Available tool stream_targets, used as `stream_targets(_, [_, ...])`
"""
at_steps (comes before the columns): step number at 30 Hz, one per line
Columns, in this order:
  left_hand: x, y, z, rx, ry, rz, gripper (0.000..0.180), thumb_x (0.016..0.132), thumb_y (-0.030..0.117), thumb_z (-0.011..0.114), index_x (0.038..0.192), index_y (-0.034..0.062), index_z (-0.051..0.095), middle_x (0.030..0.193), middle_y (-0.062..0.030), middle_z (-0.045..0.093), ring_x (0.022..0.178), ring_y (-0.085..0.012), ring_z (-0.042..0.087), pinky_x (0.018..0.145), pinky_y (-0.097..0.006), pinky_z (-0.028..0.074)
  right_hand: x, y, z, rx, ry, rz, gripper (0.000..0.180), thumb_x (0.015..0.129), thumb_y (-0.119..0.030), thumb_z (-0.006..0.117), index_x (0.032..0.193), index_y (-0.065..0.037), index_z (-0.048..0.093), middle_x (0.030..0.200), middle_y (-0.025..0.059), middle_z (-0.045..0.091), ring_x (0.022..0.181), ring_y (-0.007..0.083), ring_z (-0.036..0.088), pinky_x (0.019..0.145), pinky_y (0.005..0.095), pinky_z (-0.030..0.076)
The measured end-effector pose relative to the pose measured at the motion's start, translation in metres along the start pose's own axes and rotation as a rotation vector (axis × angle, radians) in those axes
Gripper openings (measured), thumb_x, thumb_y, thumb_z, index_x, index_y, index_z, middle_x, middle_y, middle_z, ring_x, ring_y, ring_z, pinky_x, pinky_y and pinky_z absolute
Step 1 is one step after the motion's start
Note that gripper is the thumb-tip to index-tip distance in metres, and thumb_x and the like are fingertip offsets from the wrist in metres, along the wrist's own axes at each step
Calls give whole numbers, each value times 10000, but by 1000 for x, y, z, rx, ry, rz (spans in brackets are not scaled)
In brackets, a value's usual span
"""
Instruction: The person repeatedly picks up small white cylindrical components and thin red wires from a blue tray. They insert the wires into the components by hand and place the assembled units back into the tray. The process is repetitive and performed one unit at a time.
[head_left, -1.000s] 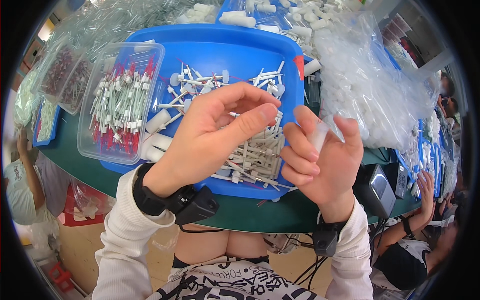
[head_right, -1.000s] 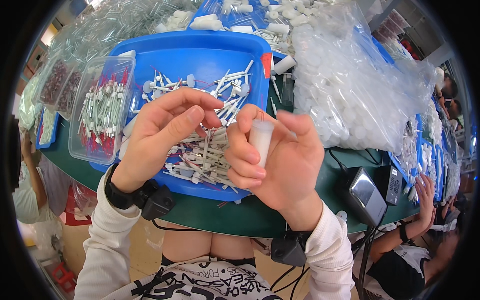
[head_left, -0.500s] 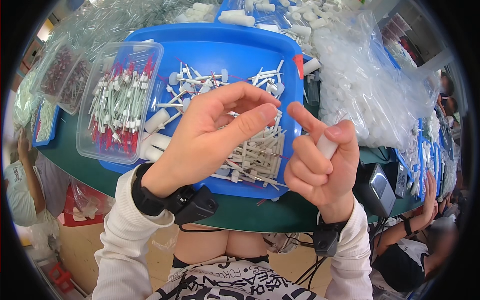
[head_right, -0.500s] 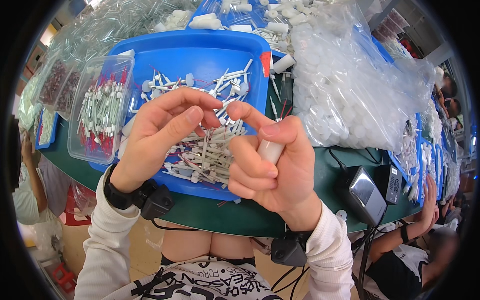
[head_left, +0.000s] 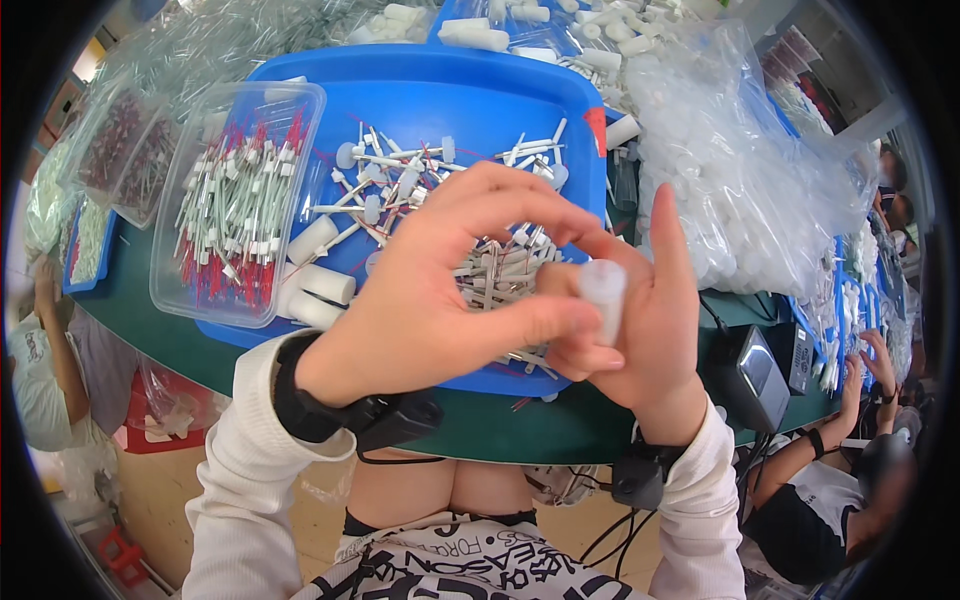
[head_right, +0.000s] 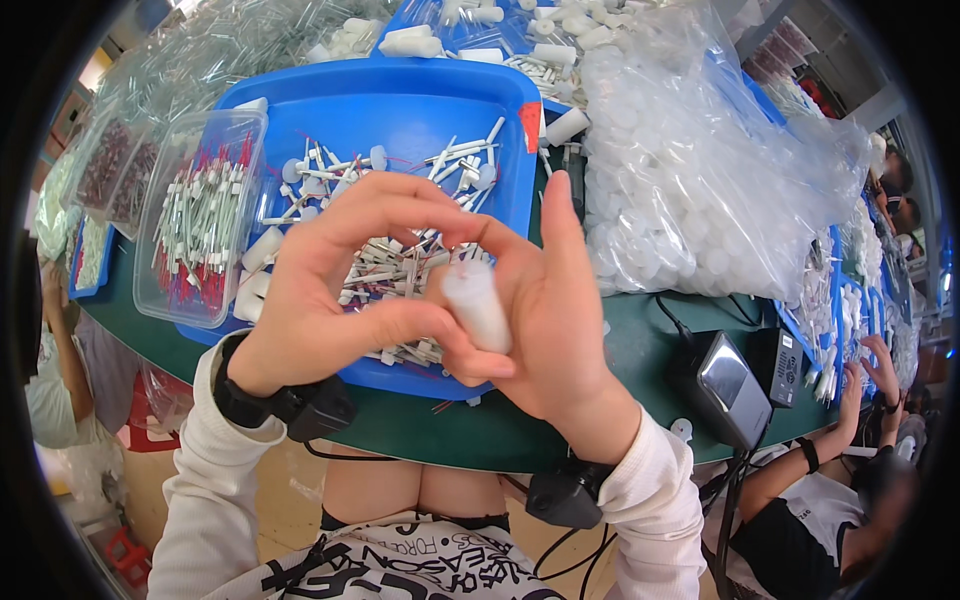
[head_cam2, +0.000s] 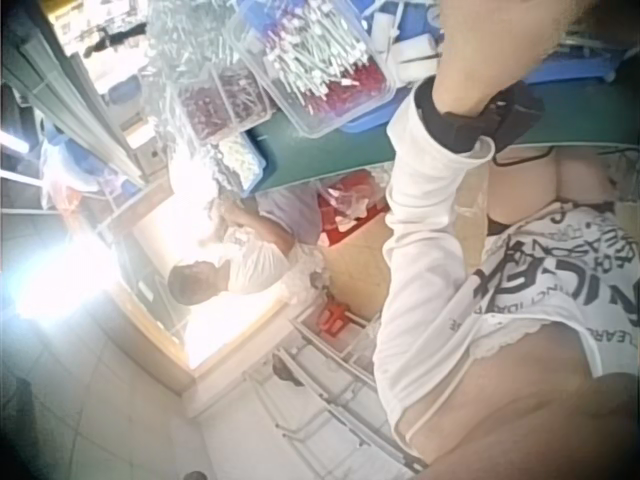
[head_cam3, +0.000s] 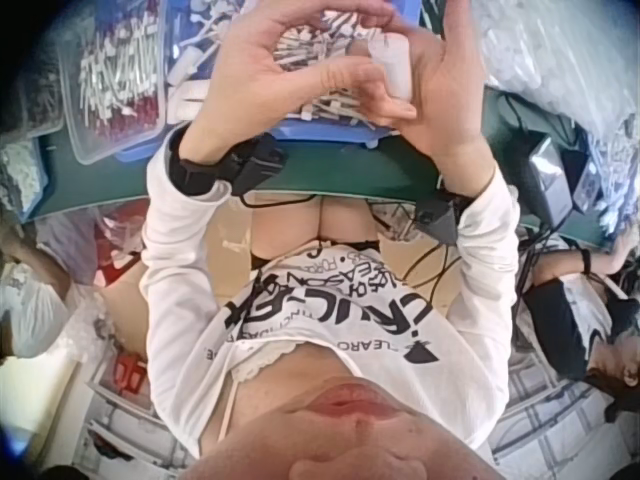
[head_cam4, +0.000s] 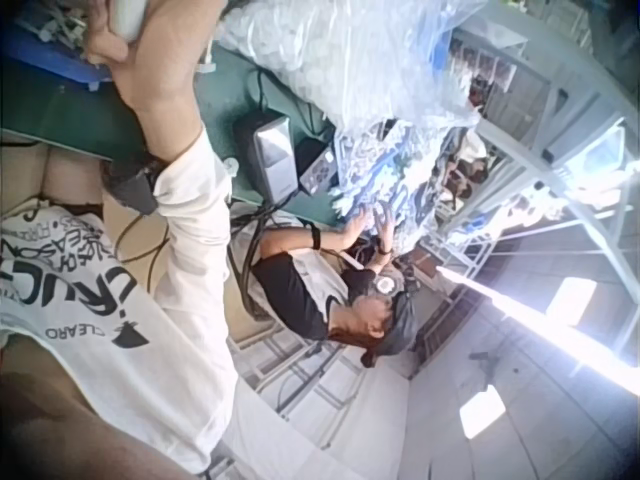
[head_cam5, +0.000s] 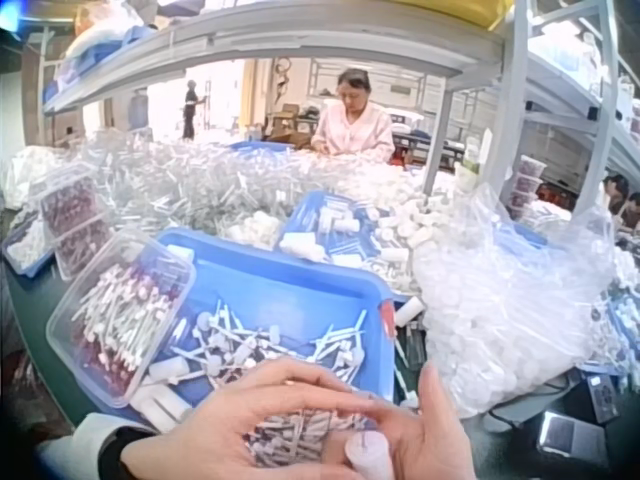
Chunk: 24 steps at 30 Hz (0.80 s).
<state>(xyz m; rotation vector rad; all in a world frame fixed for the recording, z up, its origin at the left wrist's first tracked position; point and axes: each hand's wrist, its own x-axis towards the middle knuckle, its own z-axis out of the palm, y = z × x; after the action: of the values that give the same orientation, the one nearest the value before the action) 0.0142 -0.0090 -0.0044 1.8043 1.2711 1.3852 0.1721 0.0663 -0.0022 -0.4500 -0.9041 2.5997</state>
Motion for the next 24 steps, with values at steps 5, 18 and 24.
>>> stream_targets(5, [-3, -3, 2, -1, -13, -20, 353, 684, -39, 673, 1023, 18, 595, 1006, -78, 530, 968, -166, 518, 809, -296, 426, -2, 7, 17, -552, 323, -375, 488, 916, -518, 262, 1056, -57, 339, 874, 104, 522, 569, 120, 482, 450, 217, 351])
stream_targets(18, [-1, -4, -1, -271, 302, 22, 310, 700, -143, 614, 998, -88, 549, 967, -150, 576, 895, -208, 592, 809, -316, 509, -7, -10, -7, -893, 243, -821, 99, 787, 45, 594, 883, 66, 589, 911, 106, 602, 810, 126, 586, 698, 216, 463])
stream_targets(24, [1, -6, -5, -245, 290, 9, 338, 697, -126, 636, 1020, -86, 543, 960, -136, 578, 902, -197, 591, 808, -310, 505, -1, -8, -16, -808, 231, -736, 107, 815, 6, 588, 899, 72, 580, 902, 116, 611, 815, 158, 605, 726, 254, 493])
